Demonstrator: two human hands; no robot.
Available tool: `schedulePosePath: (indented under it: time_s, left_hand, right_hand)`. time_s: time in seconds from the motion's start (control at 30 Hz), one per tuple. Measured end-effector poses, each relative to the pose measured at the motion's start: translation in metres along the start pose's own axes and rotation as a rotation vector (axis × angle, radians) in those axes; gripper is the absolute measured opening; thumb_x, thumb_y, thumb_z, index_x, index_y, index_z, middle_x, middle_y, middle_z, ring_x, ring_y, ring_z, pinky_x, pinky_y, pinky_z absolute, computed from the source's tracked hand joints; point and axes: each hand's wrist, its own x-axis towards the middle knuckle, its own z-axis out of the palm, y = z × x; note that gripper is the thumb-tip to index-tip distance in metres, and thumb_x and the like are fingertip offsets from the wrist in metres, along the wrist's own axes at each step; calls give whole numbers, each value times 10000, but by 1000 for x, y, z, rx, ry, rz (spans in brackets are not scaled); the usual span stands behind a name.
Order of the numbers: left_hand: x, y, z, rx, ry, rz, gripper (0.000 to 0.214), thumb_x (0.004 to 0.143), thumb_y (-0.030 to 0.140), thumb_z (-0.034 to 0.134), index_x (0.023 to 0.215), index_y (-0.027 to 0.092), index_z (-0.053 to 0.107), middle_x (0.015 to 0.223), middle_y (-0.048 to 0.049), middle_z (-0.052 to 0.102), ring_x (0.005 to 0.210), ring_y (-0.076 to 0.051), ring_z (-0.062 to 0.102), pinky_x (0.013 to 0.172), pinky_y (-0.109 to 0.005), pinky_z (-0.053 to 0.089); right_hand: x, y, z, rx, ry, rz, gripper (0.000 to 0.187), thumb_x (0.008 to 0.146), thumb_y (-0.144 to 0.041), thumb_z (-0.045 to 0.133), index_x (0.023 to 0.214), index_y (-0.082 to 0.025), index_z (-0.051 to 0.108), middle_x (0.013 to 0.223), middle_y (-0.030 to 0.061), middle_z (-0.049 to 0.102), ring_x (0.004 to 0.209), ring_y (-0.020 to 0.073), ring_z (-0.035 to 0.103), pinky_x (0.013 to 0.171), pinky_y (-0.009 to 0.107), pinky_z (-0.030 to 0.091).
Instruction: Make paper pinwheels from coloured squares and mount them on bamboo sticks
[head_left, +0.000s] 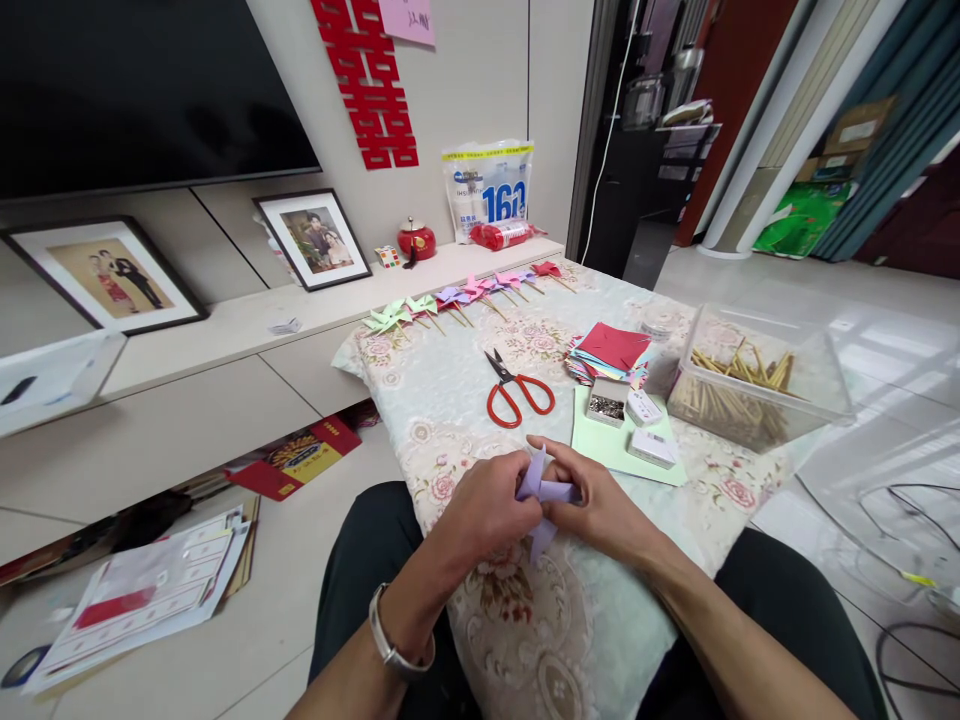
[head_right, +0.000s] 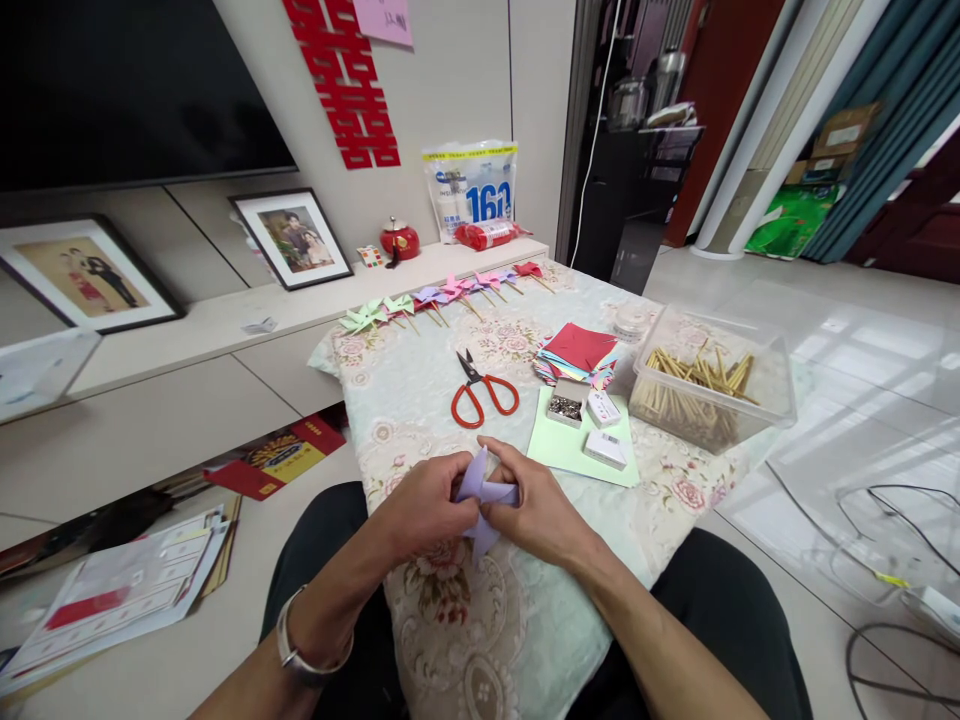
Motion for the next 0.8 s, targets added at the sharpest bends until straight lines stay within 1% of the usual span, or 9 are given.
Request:
schedulePosePath:
  time_s: [0.13,0.2,0.27,0.33,0.43,0.53,0.6,0.7,0.8]
  left_hand:
    - [1,1,0,37,37,-2,100,597,130,549,625,222,521,573,36,521,536,-144,423,527,-283,225]
    - [1,0,-1,-18,54,-8,84,624,142,570,650,220,553,596,32,553,555,-147,457,532,-275,258]
    - [0,-2,-2,-176,57,-44,118,676,201,622,793,211,632,728,0,655,644,-170,559,571,-264,348]
    - [-1,-6,-3,-377,75,-106,314,696,302,699,988,194,656,900,-44,709,731,-192,630,625,-271,429]
    - [-5,-10,0,-674,120,-189,547,651,399,786,1115,164,618,902,-51,709,719,-189,653,640,-282,480]
    - [-9,-10,12,-946,137,-211,537,603,369,836,1049,156,626,820,-38,722,759,-193,671,693,-286,509]
    - [-11,-6,21,-1028,161,-218,477,591,344,848,988,154,663,837,-50,743,770,-196,678,696,-281,516]
    - [-13,0,32,-1001,246,-250,399,604,342,842,931,151,715,789,-44,749,691,-186,659,601,-260,496]
    - [-15,4,35,-902,352,-278,286,625,324,824,820,135,735,691,-25,722,615,-164,617,555,-246,470]
  right_hand:
    - [1,2,1,43,17,16,790,669,-131,578,1450,-173,468,716,-60,549,647,130,503,610,265,378]
    - [2,3,1,112,30,49,810,668,-143,594,1464,-166,446,724,-59,558,628,123,496,585,257,367]
    - [4,4,0,209,57,74,838,673,-167,634,1481,-157,414,733,-57,570,606,115,494,563,249,358]
    - [5,5,-1,315,95,86,870,673,-190,681,1492,-162,388,726,-63,570,584,111,503,554,245,365]
    - [6,6,-1,447,150,92,905,671,-219,733,1495,-197,361,735,-64,581,594,127,548,566,255,408]
    - [7,6,1,507,191,81,896,682,-234,755,1485,-206,358,792,-39,626,634,145,586,592,271,442]
    - [6,7,2,509,207,70,874,688,-229,762,1471,-202,374,797,-33,632,655,151,597,607,274,448]
    - [6,8,5,506,217,57,834,687,-230,774,1438,-201,413,775,-39,619,669,155,595,614,272,444]
    - [5,10,6,514,210,59,812,689,-249,791,1418,-203,436,773,-39,619,665,153,589,615,273,438]
